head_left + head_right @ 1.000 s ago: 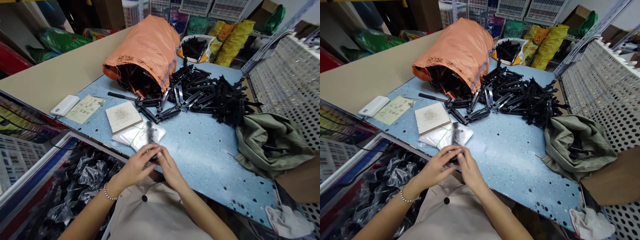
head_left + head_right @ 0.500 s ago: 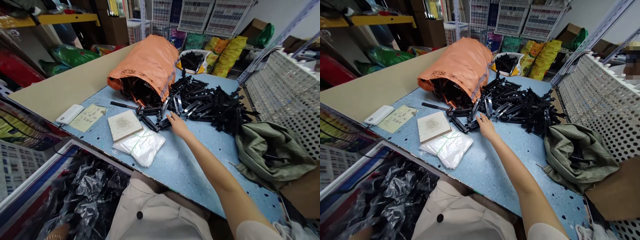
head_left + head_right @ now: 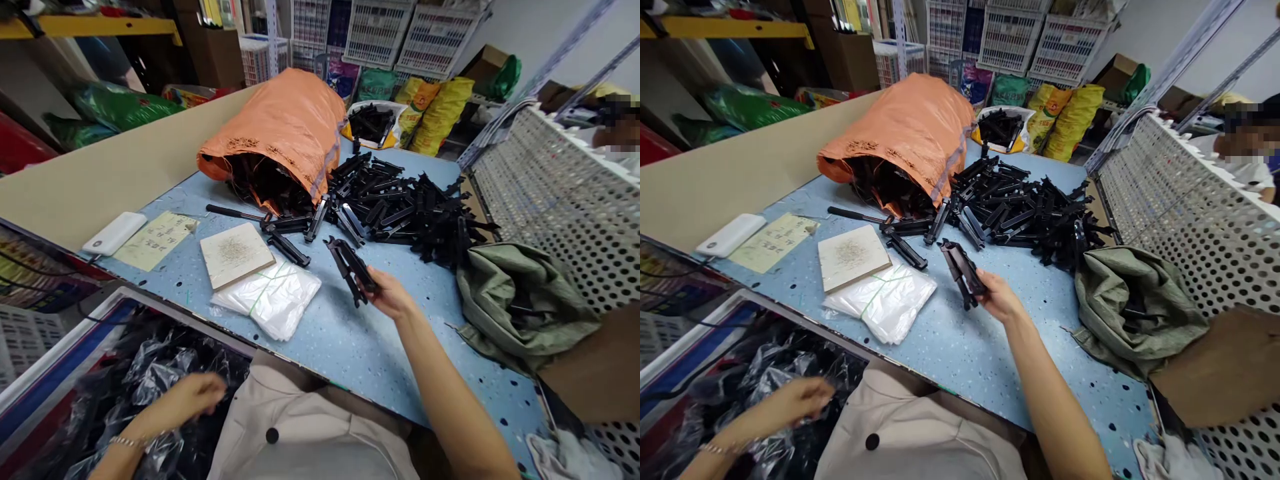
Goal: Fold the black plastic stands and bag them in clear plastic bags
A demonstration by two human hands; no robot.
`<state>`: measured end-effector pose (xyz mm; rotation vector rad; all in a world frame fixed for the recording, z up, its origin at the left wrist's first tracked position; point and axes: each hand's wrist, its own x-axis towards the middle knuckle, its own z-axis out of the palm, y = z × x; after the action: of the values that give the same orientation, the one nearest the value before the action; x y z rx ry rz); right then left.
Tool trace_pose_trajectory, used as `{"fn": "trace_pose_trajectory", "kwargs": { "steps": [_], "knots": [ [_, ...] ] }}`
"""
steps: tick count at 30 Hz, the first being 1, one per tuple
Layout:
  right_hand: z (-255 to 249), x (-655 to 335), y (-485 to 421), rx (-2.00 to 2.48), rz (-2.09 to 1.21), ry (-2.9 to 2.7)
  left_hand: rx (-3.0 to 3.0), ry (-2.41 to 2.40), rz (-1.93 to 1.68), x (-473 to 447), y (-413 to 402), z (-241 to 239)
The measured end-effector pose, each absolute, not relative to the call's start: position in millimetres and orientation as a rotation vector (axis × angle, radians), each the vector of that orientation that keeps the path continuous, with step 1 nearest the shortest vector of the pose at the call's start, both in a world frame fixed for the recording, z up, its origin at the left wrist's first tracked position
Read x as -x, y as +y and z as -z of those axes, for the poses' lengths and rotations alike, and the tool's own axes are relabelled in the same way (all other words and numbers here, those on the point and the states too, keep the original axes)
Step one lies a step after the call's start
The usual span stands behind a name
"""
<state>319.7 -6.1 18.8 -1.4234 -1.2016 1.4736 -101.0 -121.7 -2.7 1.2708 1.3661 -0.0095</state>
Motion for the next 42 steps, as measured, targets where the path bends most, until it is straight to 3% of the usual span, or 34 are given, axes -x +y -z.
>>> {"fn": "trace_pose_trajectory", "kwargs": {
  "steps": [4,8,14,17,23,29,32,36,42],
  "knots": [
    [-12.4,-266.3,-61.8,0.836,-2.038,-0.526,-1.214,0.945,-0.624,-9.9,-69.9,-25.9],
    [-8.8,-240.8,-100.3,1.079,-1.800,-0.713,-1.021,0.566,-0.874,-92.2,-50.6,-39.6],
    [-32.1,-294.6,-101.5,1.541,-0.646,-1.426,-0.912,0.618,-0.609,-110.1,-60.4,-45.7],
    [-35.0,-302.3,-82.9,1.576,-0.276,-1.681,-0.777,0.576,-0.552,-120.5,-68.6,-49.7],
    [-17.7,-281.4,-82.0,1.593,-0.644,-1.566,-0.630,0.759,-0.714,-136.6,-64.3,-46.3],
    [-5.7,-263.0,-132.8,1.367,-0.103,-2.097,-0.521,0.842,-0.706,-132.1,-49.3,-38.2],
    [-6.5,-272.9,-125.8,1.362,-0.166,-2.217,-0.721,0.936,-0.645,-129.2,-40.2,-27.6],
    [-19.5,-301.4,-56.2,1.589,-0.434,-2.092,-1.320,1.125,-0.609,-133.5,-38.9,-8.5],
    [-25.5,-312.0,89.8,2.195,0.033,-1.848,-2.008,1.290,-0.062,-163.6,-78.2,6.8]
  ]
}}
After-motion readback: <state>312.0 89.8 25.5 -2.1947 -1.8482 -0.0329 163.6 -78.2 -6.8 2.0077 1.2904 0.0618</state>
